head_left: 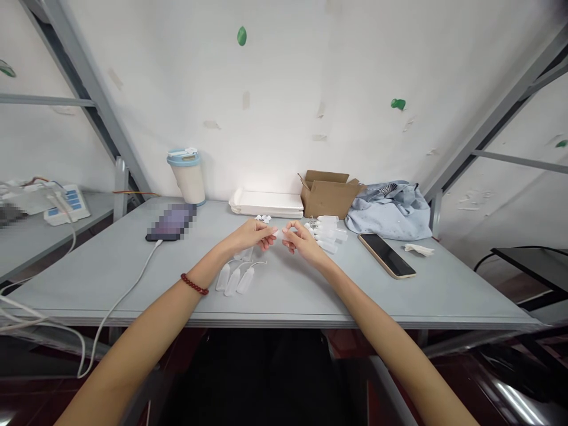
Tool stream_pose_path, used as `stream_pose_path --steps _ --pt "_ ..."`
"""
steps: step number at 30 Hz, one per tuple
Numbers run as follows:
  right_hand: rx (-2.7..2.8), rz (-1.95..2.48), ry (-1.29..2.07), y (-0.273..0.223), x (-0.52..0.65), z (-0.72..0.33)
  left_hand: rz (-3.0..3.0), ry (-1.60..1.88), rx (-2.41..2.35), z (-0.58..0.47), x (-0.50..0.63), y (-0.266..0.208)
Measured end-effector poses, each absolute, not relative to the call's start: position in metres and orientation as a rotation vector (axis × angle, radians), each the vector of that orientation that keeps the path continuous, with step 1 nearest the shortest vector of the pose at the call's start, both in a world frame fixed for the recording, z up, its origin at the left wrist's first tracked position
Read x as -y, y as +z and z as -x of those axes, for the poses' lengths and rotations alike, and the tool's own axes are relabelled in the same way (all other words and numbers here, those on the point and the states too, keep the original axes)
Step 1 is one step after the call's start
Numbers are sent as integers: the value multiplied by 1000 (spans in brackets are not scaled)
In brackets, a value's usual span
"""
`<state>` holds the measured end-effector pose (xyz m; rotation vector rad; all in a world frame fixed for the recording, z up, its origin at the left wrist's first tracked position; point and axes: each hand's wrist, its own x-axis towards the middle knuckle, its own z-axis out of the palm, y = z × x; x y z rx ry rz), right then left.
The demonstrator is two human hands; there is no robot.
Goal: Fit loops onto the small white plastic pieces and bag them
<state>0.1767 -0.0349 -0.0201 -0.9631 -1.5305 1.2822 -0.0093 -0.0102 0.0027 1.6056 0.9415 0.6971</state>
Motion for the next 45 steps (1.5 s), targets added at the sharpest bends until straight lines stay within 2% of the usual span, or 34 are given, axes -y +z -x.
stream_pose_path --steps 5,12,18,21,30,34,45 --pt "1514 960 1303 -18 36 -178 -1662 762 -836 9 11 4" --pt "1530 955 1291 -19 35 -177 -1566 728 -929 6 10 1" --pt "1738 1066 882 -21 35 -177 -1486 804 -979 8 6 0" --pt "1793 1079 781 -22 34 -178 -1504 813 -945 10 5 0" --pt "1671 1002 1053 -22 30 -181 -1681 891 -857 9 9 1" --pt "1659 993 1013 -22 29 -182 -1625 953 -889 5 11 2" --pt "1761 1039 859 -23 30 -181 -1614 773 -1045 4 8 -5"
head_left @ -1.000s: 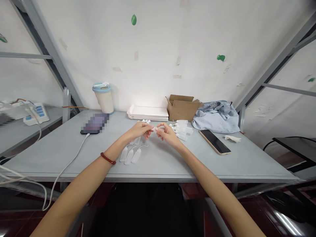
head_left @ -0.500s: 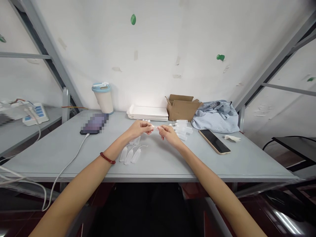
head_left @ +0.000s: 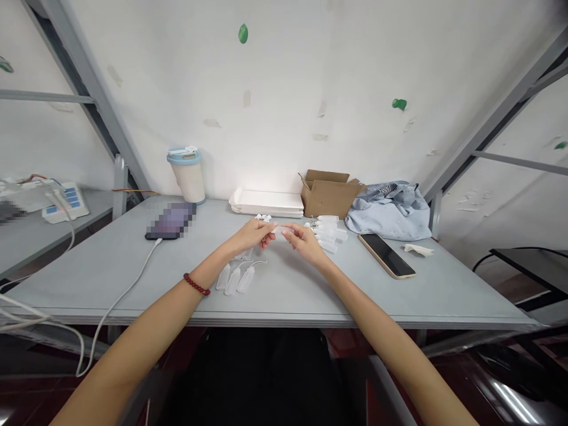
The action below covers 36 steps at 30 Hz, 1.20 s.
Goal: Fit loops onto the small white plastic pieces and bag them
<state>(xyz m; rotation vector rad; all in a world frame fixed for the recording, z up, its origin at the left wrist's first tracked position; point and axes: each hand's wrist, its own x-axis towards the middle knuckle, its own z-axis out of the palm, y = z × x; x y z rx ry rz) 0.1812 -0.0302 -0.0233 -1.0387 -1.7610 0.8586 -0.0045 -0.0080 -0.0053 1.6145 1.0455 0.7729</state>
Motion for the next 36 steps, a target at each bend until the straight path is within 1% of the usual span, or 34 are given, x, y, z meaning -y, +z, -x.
stream_pose_path --steps 4,11,18,20,23,27,30,36 --pt "1791 1051 834 -23 31 -182 -1656 818 -1005 3 10 -4" --pt "1747 1061 920 -23 29 -185 -1892 871 -970 0 14 0" --pt "1589 1043 1181 -20 29 -182 -2132 905 -1027 -2 16 0" --pt "1583 1038 1195 -19 29 -182 -2173 894 -1048 1 13 2" --pt "1597 1086 1016 -19 25 -188 -2151 962 -1092 13 1 2" --pt "1590 1254 520 -21 14 -204 -2146 1102 -1399 38 -26 -12" --pt "1592 1356 278 -24 5 -215 -2202 1061 -1547 52 -42 -25" --pt "1685 1670 -61 -25 1 -224 -2365 901 -1389 53 -53 -34"
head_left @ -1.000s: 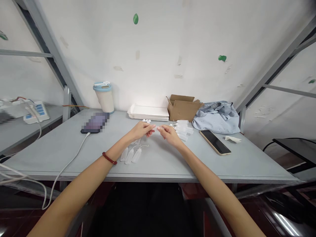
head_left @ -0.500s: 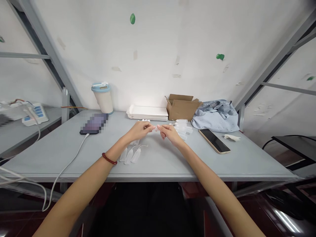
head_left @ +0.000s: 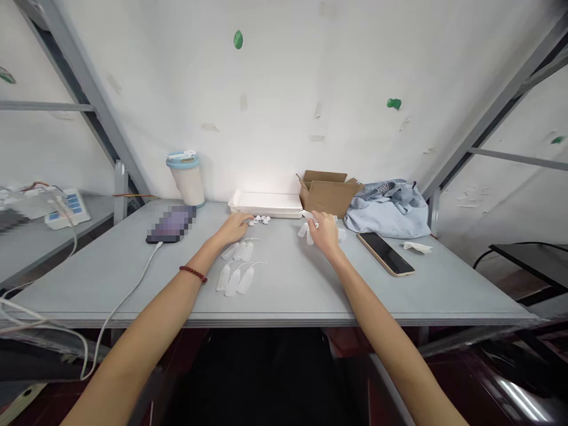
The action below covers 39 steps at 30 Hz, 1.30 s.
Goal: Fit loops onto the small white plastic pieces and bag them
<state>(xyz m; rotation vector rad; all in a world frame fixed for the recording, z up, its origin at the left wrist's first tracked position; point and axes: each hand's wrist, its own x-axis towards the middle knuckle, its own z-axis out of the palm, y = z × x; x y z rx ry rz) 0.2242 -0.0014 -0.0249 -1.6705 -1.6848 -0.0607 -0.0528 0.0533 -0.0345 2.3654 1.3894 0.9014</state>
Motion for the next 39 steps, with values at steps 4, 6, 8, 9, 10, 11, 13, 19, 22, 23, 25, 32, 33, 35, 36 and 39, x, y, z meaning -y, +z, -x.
stream_pose_path --steps 4,6,8,9,10,11,13,19,22,23,25,32,33,35,36,39 --pt "1777 1859 -179 -19 5 -224 -2404 753 -1397 52 -55 -36" --pt "1794 1931 -178 -15 7 -224 -2415 708 -1413 54 -57 -38" --pt "1799 1995 -161 -13 8 -224 -2430 687 -1447 56 -59 -40" --pt "1793 2026 -154 -12 8 -224 -2435 682 -1475 57 -61 -41" --pt "1782 2054 -150 -12 8 -224 -2437 677 -1509 58 -62 -42" --pt "1767 2077 -148 -13 8 -225 -2432 674 -1542 59 -63 -42" --pt "1737 2101 -146 -15 7 -227 -2410 674 -1588 61 -65 -42" --pt "1643 1980 -155 -21 2 -233 -2336 663 -1641 62 -62 -40" --pt "1721 1664 -5 -18 8 -224 -2313 647 -1651 60 -59 -39" --pt "1792 1517 140 -16 13 -218 -2305 640 -1649 59 -58 -38" --pt "1937 1251 552 -13 27 -202 -2290 638 -1644 57 -55 -37" --pt "2496 766 839 -18 80 -148 -2238 722 -1664 52 -47 -33" --pt "2543 744 798 -19 83 -145 -2228 747 -1677 52 -46 -32" --pt "2609 711 745 -21 86 -142 -2213 795 -1699 50 -44 -30" --pt "2627 700 735 -21 86 -141 -2207 814 -1702 49 -42 -29" --pt "2659 677 726 -20 85 -142 -2167 897 -1651 44 -37 -23"
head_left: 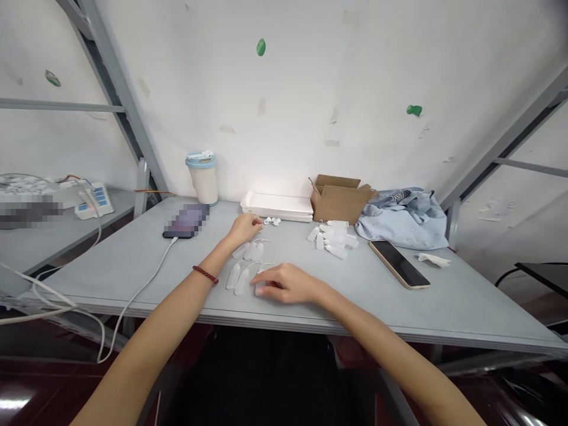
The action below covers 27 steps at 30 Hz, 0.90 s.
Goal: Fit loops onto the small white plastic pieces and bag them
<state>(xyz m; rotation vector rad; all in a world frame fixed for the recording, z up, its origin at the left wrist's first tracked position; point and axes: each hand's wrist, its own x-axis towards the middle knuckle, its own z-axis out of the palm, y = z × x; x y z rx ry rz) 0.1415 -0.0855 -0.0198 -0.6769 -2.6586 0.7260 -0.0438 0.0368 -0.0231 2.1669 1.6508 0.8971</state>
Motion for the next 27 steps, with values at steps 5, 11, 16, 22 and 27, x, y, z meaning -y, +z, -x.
stream_pose_path --steps 5,11,16,22,27 --pt "2651 766 599 -21 78 -146 -1912 1027 -1459 34 -31 -18" --pt "2396 1045 431 -24 56 -166 -1681 1095 -1263 30 -26 -14" --pt "2221 1115 409 -24 46 -174 -1560 1001 -1029 30 -17 -8" --pt "2181 1015 518 -27 46 -172 -1500 867 -876 26 -9 -7" --pt "2179 980 625 -28 45 -172 -1567 886 -846 22 -5 -6"
